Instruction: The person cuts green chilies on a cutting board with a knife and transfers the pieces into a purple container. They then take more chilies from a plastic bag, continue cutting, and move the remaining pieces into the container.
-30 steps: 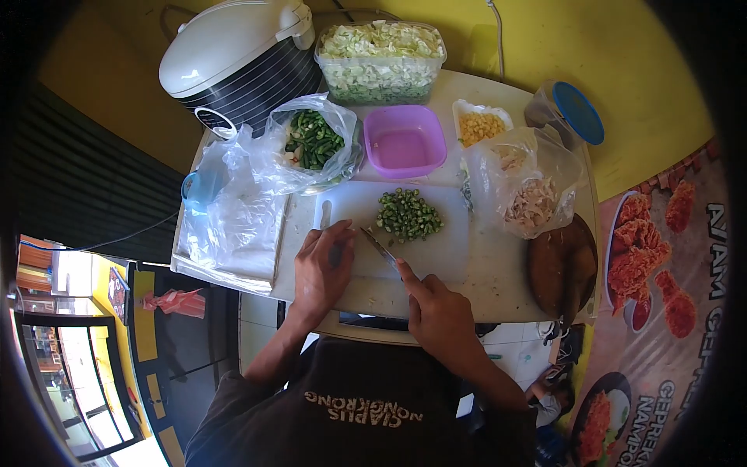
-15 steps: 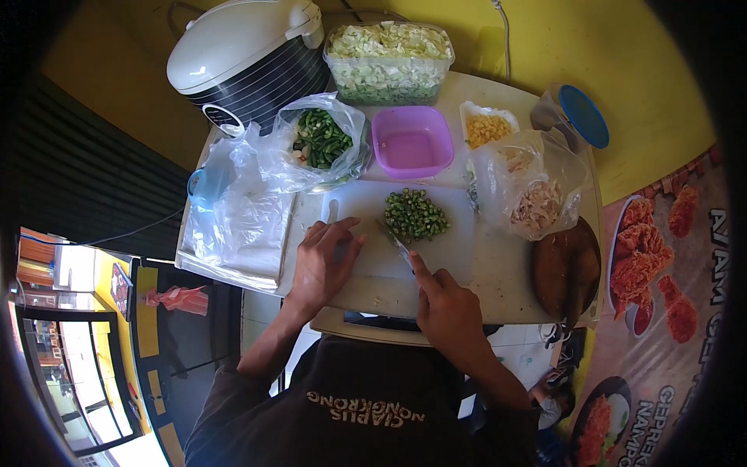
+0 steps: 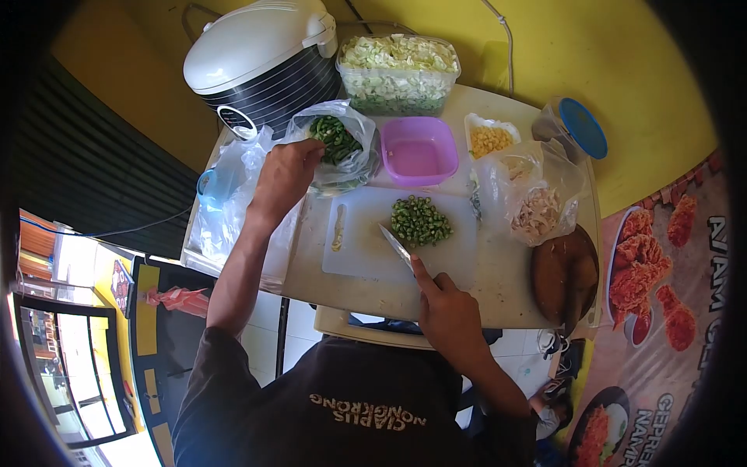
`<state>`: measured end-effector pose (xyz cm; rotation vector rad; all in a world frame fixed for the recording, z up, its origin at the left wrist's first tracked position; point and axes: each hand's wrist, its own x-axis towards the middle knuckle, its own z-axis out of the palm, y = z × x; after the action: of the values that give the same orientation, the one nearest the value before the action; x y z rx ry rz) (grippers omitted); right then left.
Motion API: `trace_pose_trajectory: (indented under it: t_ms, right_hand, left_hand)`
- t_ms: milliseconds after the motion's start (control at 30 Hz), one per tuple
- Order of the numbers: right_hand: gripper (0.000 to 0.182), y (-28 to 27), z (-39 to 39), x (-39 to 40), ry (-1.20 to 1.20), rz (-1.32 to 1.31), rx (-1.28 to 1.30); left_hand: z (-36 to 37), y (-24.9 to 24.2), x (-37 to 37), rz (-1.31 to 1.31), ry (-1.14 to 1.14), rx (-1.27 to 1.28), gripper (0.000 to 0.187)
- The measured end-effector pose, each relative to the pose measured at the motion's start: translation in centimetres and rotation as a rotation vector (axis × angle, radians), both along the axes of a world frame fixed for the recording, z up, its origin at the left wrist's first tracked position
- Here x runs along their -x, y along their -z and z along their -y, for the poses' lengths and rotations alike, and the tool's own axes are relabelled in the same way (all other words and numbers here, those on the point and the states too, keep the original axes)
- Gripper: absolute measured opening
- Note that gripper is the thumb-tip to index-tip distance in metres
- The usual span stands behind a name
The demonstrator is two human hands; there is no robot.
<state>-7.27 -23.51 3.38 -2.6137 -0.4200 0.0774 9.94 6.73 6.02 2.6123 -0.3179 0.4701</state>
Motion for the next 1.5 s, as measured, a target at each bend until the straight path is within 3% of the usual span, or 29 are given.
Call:
trace_pose_trajectory:
  t_ms: [100,200,400,600,900,1100,1200,1267,1367,1500]
  right_hand:
    - [0.057,-0.1,0.0,0.1,0.001,0.003,0.000]
    - [0.059,0.3,0.2,0.2,-0.006,0.015,-0.005]
    - [0.061,0.5,0.4,0.2,-0.022,0.028,-0.009]
    - [0.056,0.0,0.1,0.1,0.000,-0.004,-0.002]
    - [0.055,0.0,0.0,-0.1,0.003,-0.006,-0.023]
    - [0.054,0.1,0.1,-0.1,0.002,0.005,-0.050]
    - [0.056,0.3,0.2,-0.2,-0.011,0.012,-0.053]
    - [0.059,0.7,0.4,-0.2,-0.026,0.030,-0.048]
    - [0.059,0.7,0.5,-0.3,-0.032,0.030,-0.047]
    - [0.054,0.1,0.1,-0.3,0.000,-0.022,-0.038]
  left_hand:
    - [0.0,0.6,-0.7,0.006,-0.058,-0.130,0.018]
    - [0.4,0.1,-0.5,-0.159,-0.128,-0.247,0.019]
    - [0.4,-0.1,0.0,-0.192,-0.106,-0.209,0.028]
    - [0.1,-0.9,-0.1,-0.276,-0.082,-0.329,0.038]
    - [0.0,-0.3,0.2,-0.218,-0.019,-0.048,0.012]
    - [0.6,-1.9,1.9,0.140,0.009,0.204,0.011]
    - [1.5,-3.2,4.6,0.013,0.269,0.394,0.013]
    - [2.4,-3.2,6.2,-0.075,0.309,0.359,0.013]
    - [3.5,-1.6,7.2,-0.030,0.391,0.066,0.014]
    - [4.8,2.4,7.6,-0.074,0.421,0.081,0.019]
